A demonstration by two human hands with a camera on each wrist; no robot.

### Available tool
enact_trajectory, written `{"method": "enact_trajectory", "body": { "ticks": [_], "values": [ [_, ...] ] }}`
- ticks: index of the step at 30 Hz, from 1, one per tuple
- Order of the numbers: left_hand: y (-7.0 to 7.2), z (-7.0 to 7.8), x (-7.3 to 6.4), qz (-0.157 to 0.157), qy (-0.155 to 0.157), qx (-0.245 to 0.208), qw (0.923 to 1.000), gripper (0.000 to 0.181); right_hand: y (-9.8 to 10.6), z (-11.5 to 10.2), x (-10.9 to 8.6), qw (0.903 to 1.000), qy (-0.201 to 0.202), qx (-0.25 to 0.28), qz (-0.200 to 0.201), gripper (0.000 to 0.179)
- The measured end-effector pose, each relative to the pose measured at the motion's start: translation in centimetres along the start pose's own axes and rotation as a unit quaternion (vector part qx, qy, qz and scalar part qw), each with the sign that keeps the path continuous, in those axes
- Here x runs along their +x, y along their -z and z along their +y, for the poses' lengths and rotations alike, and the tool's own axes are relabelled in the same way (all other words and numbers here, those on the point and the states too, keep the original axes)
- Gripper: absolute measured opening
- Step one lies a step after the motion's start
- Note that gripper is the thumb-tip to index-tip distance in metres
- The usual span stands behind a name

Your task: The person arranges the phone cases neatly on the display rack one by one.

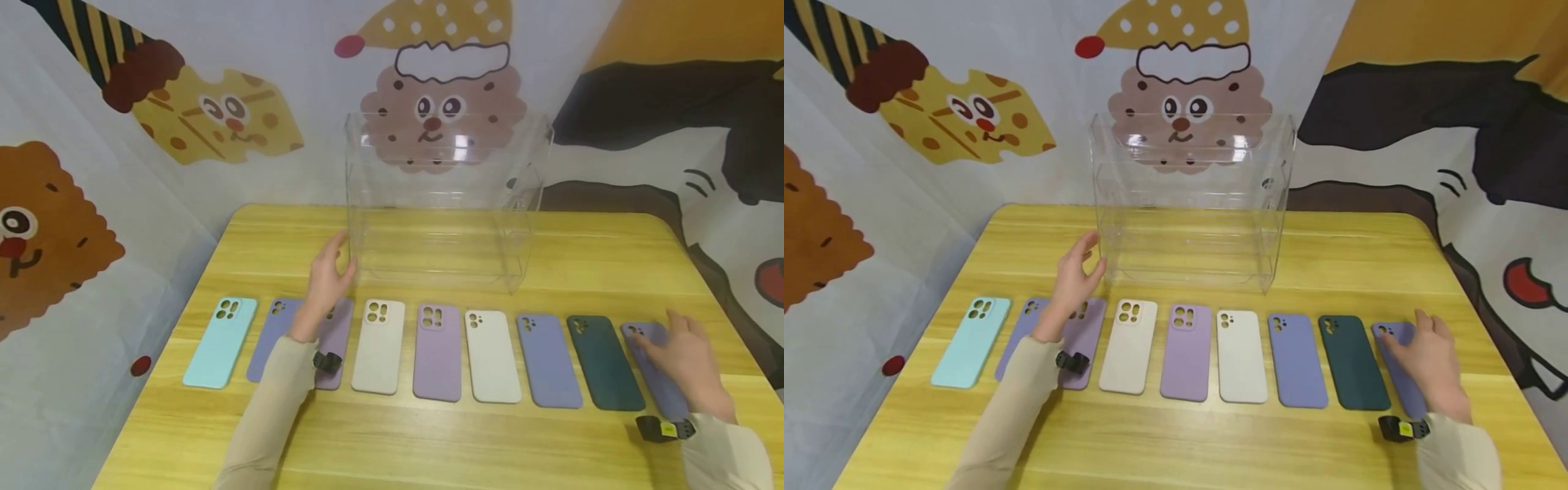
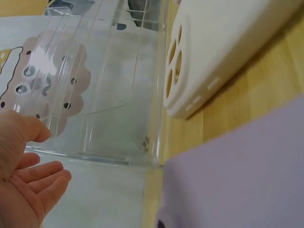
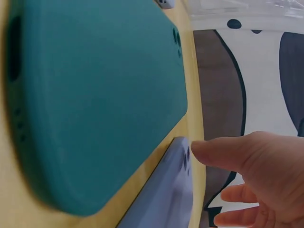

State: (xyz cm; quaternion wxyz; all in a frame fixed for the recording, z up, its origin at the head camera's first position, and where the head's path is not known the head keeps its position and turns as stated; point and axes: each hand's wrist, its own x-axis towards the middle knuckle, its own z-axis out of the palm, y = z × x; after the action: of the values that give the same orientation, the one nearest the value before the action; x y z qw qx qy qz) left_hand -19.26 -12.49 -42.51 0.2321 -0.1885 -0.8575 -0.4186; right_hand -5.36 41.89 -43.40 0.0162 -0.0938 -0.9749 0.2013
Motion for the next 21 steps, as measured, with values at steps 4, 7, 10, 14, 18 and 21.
{"method": "enact_trajectory", "body": {
  "ticks": [4, 7, 10, 14, 18, 21],
  "values": [
    [-0.66, -0.3, 0.26, 0.025, -0.008, -0.07, 0.9972, 0.047, -0.03, 0.42, -0.13, 0.9993, -0.014, -0.026, -0.023, 0.088],
    [-0.95, -0.41, 0.39, 0.036, 0.006, -0.104, 0.9939, 0.043, -0.02, 0.57, -0.1, 0.9983, -0.019, -0.04, -0.038, 0.088],
    [-1.02, -0.42, 0.45, 0.036, 0.033, -0.114, 0.9922, 0.041, 0.02, 0.62, -0.04, 0.9971, -0.026, -0.05, -0.051, 0.089],
    [-0.95, -0.42, 0.5, 0.029, 0.069, -0.118, 0.9902, 0.039, 0.06, 0.65, 0.05, 0.996, -0.028, -0.063, -0.058, 0.087],
    [-0.97, -0.48, 0.56, 0.029, 0.084, -0.126, 0.988, 0.038, 0.03, 0.65, 0.13, 0.9961, -0.023, -0.068, -0.052, 0.083],
    [-1.02, -0.53, 0.6, 0.032, 0.084, -0.13, 0.9874, 0.037, -0.13, 0.66, 0.12, 0.9968, -0.02, -0.067, -0.04, 0.08]
  ]
}}
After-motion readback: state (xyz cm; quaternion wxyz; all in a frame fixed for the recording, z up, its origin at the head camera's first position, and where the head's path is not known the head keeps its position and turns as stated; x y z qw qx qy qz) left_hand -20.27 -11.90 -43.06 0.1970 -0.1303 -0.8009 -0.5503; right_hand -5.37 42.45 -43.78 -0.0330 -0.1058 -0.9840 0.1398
